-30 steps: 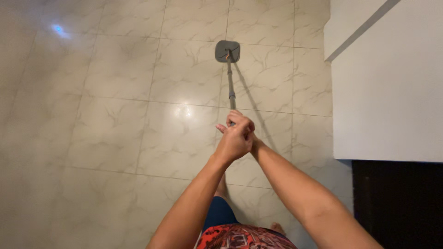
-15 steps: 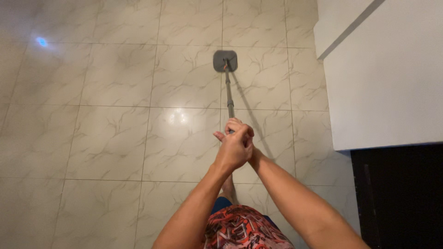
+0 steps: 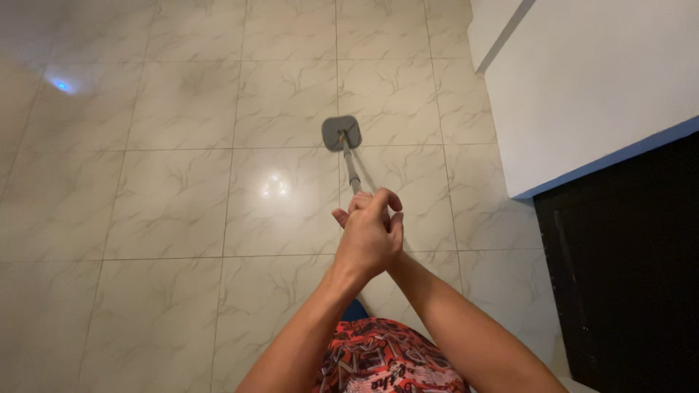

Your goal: The person mops the tiled floor using a mop, moving the tool across the floor while walking backward.

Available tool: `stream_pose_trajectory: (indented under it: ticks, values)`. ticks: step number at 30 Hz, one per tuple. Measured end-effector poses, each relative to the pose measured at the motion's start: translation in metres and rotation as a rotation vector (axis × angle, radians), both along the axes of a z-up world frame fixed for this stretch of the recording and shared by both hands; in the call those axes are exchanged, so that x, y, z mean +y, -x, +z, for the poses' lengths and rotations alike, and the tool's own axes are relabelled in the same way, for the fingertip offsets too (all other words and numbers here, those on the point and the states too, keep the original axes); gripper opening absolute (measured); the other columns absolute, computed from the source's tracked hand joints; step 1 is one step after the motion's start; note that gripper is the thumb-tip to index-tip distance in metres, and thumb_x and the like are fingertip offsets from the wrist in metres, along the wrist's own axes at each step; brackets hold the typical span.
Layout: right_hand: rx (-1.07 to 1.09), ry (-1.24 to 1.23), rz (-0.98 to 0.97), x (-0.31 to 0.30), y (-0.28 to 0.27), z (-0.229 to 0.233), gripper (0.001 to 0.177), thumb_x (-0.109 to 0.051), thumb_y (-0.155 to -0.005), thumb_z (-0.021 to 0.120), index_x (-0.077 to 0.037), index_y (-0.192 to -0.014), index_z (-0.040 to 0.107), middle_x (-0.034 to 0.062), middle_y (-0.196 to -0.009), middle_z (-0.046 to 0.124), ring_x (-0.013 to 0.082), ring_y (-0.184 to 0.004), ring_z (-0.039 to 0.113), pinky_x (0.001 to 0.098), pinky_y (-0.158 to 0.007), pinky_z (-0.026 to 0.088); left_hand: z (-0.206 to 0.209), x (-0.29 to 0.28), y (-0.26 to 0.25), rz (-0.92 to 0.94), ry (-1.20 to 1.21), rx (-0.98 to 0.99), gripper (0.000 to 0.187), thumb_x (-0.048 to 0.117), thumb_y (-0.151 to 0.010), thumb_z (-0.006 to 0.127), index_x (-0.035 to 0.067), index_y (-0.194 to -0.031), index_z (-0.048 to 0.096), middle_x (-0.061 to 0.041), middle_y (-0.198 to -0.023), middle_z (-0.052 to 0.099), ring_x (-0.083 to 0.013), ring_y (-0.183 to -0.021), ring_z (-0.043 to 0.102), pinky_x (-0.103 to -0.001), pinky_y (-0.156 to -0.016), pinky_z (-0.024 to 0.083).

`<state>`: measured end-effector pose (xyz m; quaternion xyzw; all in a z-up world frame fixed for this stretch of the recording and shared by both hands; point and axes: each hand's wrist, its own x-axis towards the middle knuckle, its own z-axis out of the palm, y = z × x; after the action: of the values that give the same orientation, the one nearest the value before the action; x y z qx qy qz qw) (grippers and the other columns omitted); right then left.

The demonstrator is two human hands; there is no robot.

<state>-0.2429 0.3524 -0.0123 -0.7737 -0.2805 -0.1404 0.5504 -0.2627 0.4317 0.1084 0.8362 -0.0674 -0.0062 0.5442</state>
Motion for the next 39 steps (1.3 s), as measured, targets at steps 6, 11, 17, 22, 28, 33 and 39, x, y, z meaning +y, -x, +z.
stream_pose_trajectory:
  ticks: [6,11,17,22,28,33,39]
  values:
    - [0.007,-0.021,-0.013,0.011,0.026,0.015,0.047,-0.014,-0.082,0.089,-0.004,-0.083,0.043,0.003,-0.077,0.047,0.021,-0.08,0.051,0.0402,-0.099,0.049,0.004,0.006,0.034,-0.008,0.031,-0.041,0.02,0.006,-0.088,0.07,0.003,-0.104,0.059,-0.014,-0.066,0.062,-0.032,-0.071,0.067,-0.042,-0.068,0.052]
    - [0.051,-0.034,-0.029,0.014,0.025,0.004,0.047,-0.014,-0.082,0.089,-0.004,-0.083,0.043,0.003,-0.077,0.046,0.021,-0.079,0.051,0.0402,-0.099,0.049,-0.017,0.008,0.051,-0.022,0.146,-0.106,0.017,-0.001,-0.086,0.069,0.004,-0.099,0.061,-0.016,-0.079,0.067,-0.0296,-0.072,0.072,-0.039,-0.066,0.055]
    - [0.069,-0.01,-0.005,0.012,-0.02,-0.024,0.047,-0.014,-0.083,0.089,-0.004,-0.083,0.043,0.0031,-0.077,0.046,0.0209,-0.079,0.05,0.0402,-0.099,0.049,-0.051,0.008,0.005,-0.009,0.032,-0.196,0.014,-0.001,-0.087,0.07,0.005,-0.097,0.062,-0.014,-0.076,0.068,-0.0325,-0.074,0.07,-0.041,-0.069,0.053]
    - [0.084,0.018,0.022,0.012,-0.093,-0.051,0.047,-0.014,-0.083,0.089,-0.004,-0.084,0.042,0.0031,-0.077,0.046,0.0209,-0.079,0.05,0.0402,-0.099,0.048,-0.063,0.013,-0.07,-0.01,-0.024,-0.043,0.01,0.001,-0.088,0.07,0.004,-0.095,0.063,-0.014,-0.078,0.071,-0.0323,-0.073,0.071,-0.042,-0.063,0.052]
    - [0.115,0.006,0.01,0.021,-0.191,-0.065,0.047,-0.014,-0.083,0.088,-0.004,-0.084,0.042,0.0031,-0.077,0.046,0.0209,-0.079,0.05,0.0402,-0.099,0.048,-0.091,0.022,-0.173,-0.025,0.077,-0.165,0.01,-0.003,-0.089,0.066,0.002,-0.095,0.06,-0.015,-0.082,0.068,-0.0317,-0.076,0.07,-0.041,-0.068,0.053]
    - [0.141,-0.014,0.004,0.03,-0.259,-0.064,0.047,-0.014,-0.084,0.088,-0.004,-0.084,0.042,0.0031,-0.077,0.046,0.0208,-0.079,0.05,0.0402,-0.099,0.048,-0.108,0.027,-0.241,-0.051,0.072,-0.132,0.012,-0.004,-0.087,0.065,0.002,-0.096,0.06,-0.015,-0.08,0.067,-0.0323,-0.074,0.068,-0.041,-0.069,0.053]
    - [0.155,-0.027,0.004,0.01,-0.323,-0.065,0.047,-0.013,-0.084,0.088,-0.004,-0.084,0.042,0.0032,-0.077,0.045,0.0208,-0.078,0.049,0.0402,-0.099,0.048,-0.108,0.007,-0.304,-0.076,0.021,-0.178,0.014,-0.007,-0.085,0.063,0.001,-0.095,0.058,-0.016,-0.084,0.067,-0.034,-0.08,0.069,-0.042,-0.073,0.052]
